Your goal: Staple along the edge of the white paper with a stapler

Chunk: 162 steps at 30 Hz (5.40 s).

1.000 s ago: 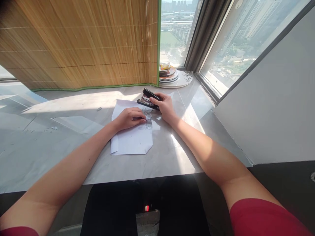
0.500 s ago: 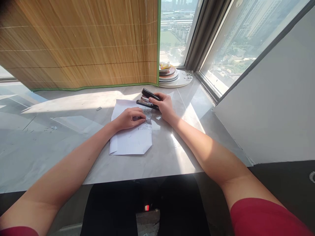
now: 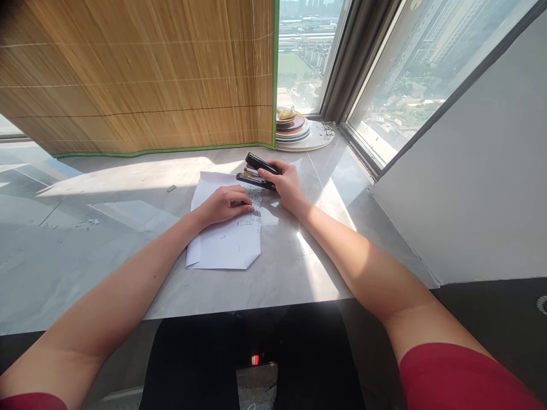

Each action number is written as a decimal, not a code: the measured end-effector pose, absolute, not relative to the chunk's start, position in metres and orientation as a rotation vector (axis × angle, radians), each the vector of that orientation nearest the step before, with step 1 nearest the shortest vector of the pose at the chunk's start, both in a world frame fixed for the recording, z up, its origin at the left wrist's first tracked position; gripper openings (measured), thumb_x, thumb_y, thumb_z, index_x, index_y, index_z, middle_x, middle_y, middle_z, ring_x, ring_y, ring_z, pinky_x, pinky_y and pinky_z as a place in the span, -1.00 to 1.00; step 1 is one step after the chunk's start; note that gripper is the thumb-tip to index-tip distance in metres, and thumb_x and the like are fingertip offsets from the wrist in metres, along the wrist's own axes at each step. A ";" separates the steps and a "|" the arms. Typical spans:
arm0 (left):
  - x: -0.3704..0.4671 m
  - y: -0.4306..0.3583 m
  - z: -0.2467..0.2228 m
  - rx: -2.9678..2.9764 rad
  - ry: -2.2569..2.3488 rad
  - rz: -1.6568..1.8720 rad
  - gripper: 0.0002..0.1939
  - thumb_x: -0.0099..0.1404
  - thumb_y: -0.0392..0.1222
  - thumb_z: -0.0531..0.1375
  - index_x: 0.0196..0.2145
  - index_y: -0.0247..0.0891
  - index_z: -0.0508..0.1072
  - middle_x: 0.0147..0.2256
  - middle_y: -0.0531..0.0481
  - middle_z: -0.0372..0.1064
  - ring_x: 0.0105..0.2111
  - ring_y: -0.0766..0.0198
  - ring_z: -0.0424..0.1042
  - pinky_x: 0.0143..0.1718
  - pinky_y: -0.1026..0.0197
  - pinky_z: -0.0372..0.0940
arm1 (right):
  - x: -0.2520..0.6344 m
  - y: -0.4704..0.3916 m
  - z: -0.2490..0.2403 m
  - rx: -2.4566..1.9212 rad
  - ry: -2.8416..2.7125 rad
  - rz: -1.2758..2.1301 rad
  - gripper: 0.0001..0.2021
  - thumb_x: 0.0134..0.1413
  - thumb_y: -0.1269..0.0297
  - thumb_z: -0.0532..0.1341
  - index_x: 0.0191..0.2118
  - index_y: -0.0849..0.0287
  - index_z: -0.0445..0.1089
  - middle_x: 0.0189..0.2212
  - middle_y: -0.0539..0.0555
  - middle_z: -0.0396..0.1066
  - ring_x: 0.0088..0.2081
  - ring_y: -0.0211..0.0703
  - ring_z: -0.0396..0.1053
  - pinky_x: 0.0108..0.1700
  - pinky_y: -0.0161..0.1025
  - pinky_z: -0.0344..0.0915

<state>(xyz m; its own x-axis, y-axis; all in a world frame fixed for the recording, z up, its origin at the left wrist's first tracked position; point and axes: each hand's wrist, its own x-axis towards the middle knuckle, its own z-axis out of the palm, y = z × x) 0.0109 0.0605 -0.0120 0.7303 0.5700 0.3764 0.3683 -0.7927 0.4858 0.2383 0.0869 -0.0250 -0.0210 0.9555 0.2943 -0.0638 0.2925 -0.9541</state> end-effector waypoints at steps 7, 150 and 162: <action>0.011 0.058 -0.010 2.549 0.651 0.734 -0.82 0.48 -0.16 0.18 -0.15 -0.13 0.61 -0.22 -0.08 0.53 -0.19 0.13 0.48 -0.14 0.06 0.36 | 0.239 0.089 -0.028 -0.908 -1.318 1.024 -0.62 -0.04 -0.05 0.51 -0.16 0.06 0.61 -0.21 0.05 0.61 -0.12 0.03 0.56 -0.04 -0.01 0.50; -0.020 0.099 -0.013 0.635 0.774 1.418 -0.77 0.28 -0.07 0.20 -0.25 -0.24 0.59 -0.07 -0.17 0.64 0.08 -0.02 0.57 0.16 -0.10 0.41 | 0.218 0.053 -0.001 -0.799 -2.272 0.691 -0.73 0.13 0.07 0.42 -0.14 0.10 0.55 -0.22 0.05 0.41 -0.22 -0.11 0.35 -0.13 -0.13 0.32; -0.011 0.093 -0.009 0.631 0.614 1.056 -0.55 0.60 -0.03 -0.02 0.08 -0.39 0.53 -0.11 -0.30 0.61 -0.10 0.06 0.62 0.03 0.03 0.51 | 0.232 0.064 -0.010 -0.756 -2.081 -0.180 -0.63 0.28 0.43 0.27 0.08 -0.21 0.51 -0.19 0.07 0.37 -0.12 0.02 0.24 -0.02 0.04 0.38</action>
